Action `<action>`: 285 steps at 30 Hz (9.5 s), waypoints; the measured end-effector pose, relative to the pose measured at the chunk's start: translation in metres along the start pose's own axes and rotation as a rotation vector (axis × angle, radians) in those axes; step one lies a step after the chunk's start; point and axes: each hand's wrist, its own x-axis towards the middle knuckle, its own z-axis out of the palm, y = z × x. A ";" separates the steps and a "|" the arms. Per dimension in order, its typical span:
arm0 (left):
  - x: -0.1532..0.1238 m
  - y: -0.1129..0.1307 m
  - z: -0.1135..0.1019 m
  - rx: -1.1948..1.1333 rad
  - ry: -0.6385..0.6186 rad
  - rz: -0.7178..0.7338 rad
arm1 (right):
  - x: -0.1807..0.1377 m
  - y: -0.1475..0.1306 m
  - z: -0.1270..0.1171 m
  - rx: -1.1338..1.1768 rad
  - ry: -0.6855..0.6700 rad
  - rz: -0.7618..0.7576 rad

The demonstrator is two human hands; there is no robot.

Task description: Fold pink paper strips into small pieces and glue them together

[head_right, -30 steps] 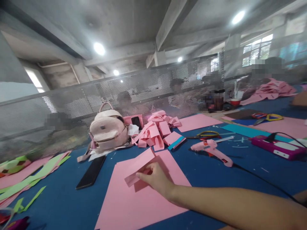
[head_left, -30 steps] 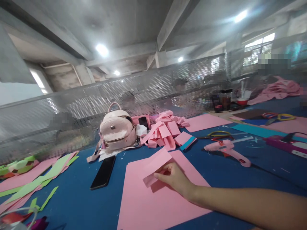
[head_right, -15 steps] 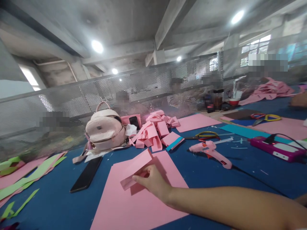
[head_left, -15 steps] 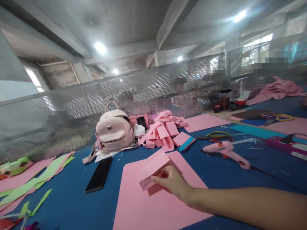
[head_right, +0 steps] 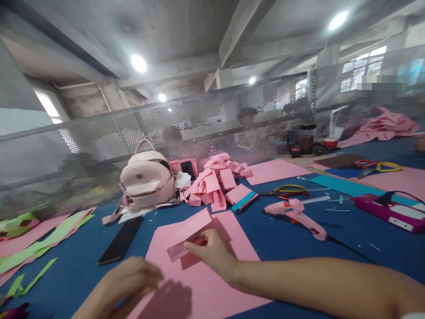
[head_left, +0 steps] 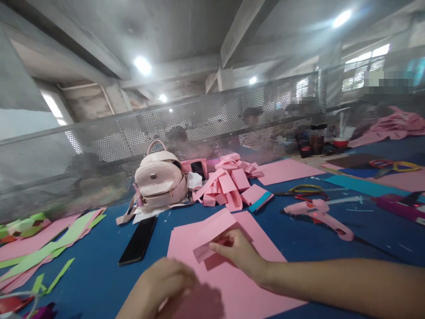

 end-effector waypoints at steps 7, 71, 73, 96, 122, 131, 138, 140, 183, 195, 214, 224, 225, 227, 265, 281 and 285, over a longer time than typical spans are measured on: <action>0.060 -0.044 0.026 0.110 0.320 -0.012 | 0.007 -0.003 -0.002 0.054 -0.088 -0.073; 0.087 -0.087 0.084 0.017 0.461 -0.158 | 0.043 0.006 -0.019 0.051 -0.155 0.109; 0.088 -0.085 0.081 0.083 0.468 -0.119 | 0.044 0.005 -0.018 0.054 -0.161 0.116; 0.098 -0.079 0.058 0.292 0.403 0.175 | 0.044 0.003 -0.018 0.029 -0.308 0.068; 0.096 -0.081 0.068 0.045 0.396 -0.069 | 0.046 0.022 -0.019 0.044 -0.091 0.067; 0.086 -0.094 0.063 0.004 0.408 -0.080 | 0.049 0.023 -0.022 0.020 -0.022 0.074; 0.085 -0.102 0.062 -0.068 0.394 -0.044 | 0.050 0.039 -0.021 0.034 0.039 0.074; 0.084 -0.103 0.063 -0.144 0.400 -0.054 | 0.050 0.037 -0.021 0.033 0.025 0.076; 0.084 -0.105 0.062 -0.226 0.431 -0.150 | 0.050 0.009 -0.026 0.072 -0.052 0.070; 0.088 -0.107 0.051 0.103 0.321 -0.007 | 0.051 0.016 -0.023 0.013 -0.053 0.074; 0.091 -0.110 0.047 -0.094 0.386 -0.057 | 0.052 0.011 -0.024 0.086 -0.052 0.109; 0.087 -0.108 0.061 -0.449 0.400 -0.366 | 0.047 0.008 -0.023 0.044 -0.071 0.111; 0.087 -0.110 0.064 -0.513 0.408 -0.410 | 0.046 0.009 -0.024 0.015 -0.064 0.118; 0.086 -0.114 0.068 -0.607 0.425 -0.459 | 0.042 0.011 -0.024 -0.030 -0.052 0.134; 0.085 -0.099 0.067 -0.413 0.422 -0.076 | 0.045 0.007 -0.027 -0.012 -0.245 0.076; 0.089 -0.094 0.060 -0.195 0.415 0.174 | 0.035 0.006 -0.029 0.040 -0.098 0.136; 0.088 -0.093 0.062 -0.299 0.447 -0.014 | 0.040 0.006 -0.028 -0.017 -0.224 0.076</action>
